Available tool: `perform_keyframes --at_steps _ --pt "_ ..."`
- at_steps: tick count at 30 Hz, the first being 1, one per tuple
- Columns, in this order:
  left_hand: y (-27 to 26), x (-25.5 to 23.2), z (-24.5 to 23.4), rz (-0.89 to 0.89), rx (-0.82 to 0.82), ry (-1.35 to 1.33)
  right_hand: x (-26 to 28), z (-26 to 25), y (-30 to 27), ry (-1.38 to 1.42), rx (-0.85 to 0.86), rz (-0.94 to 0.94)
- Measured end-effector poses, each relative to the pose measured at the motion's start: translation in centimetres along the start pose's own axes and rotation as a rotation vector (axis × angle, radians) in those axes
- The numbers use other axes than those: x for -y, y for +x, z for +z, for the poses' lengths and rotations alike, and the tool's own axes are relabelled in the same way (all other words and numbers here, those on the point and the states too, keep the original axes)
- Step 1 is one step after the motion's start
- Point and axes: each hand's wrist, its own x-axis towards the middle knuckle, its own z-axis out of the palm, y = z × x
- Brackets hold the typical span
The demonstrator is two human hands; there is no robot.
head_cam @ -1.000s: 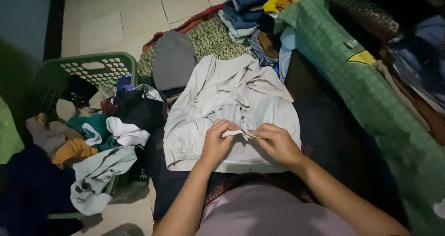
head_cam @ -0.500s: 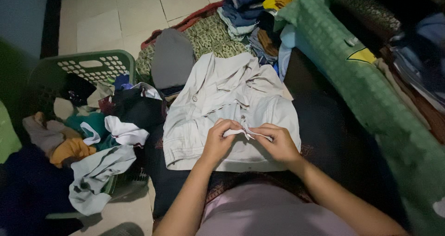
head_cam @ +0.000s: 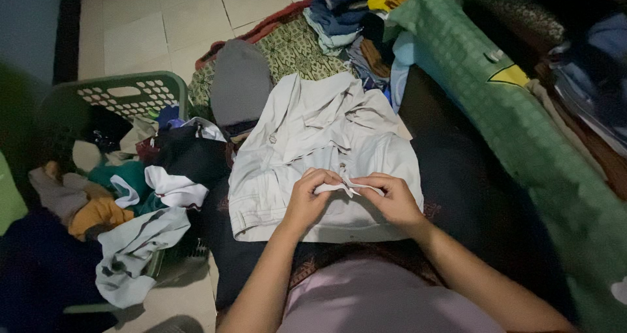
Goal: The person picks up various articles of clothing from a laundry basket, spreads them out on the floor, folds them by hand, and places the folded items into a separate pile.
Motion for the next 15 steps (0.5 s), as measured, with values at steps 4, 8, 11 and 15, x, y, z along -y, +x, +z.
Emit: perform_keyframes --at_steps 4,8,11,15 --pt "0.21 -0.05 0.06 -0.009 0.030 0.046 -0.74 -0.13 0.08 0.016 -0.002 -0.002" --pt "-0.05 -0.37 0.10 -0.002 0.042 0.070 -1.01 -0.14 0.35 -0.062 -0.006 0.020" --pt "0.06 -0.44 0.23 0.012 0.045 0.072 -0.88 0.00 -0.01 0.089 -0.025 -0.047" --pt "0.16 -0.63 0.67 0.014 0.045 0.172 -0.40 0.47 0.10 -0.060 -0.045 -0.053"
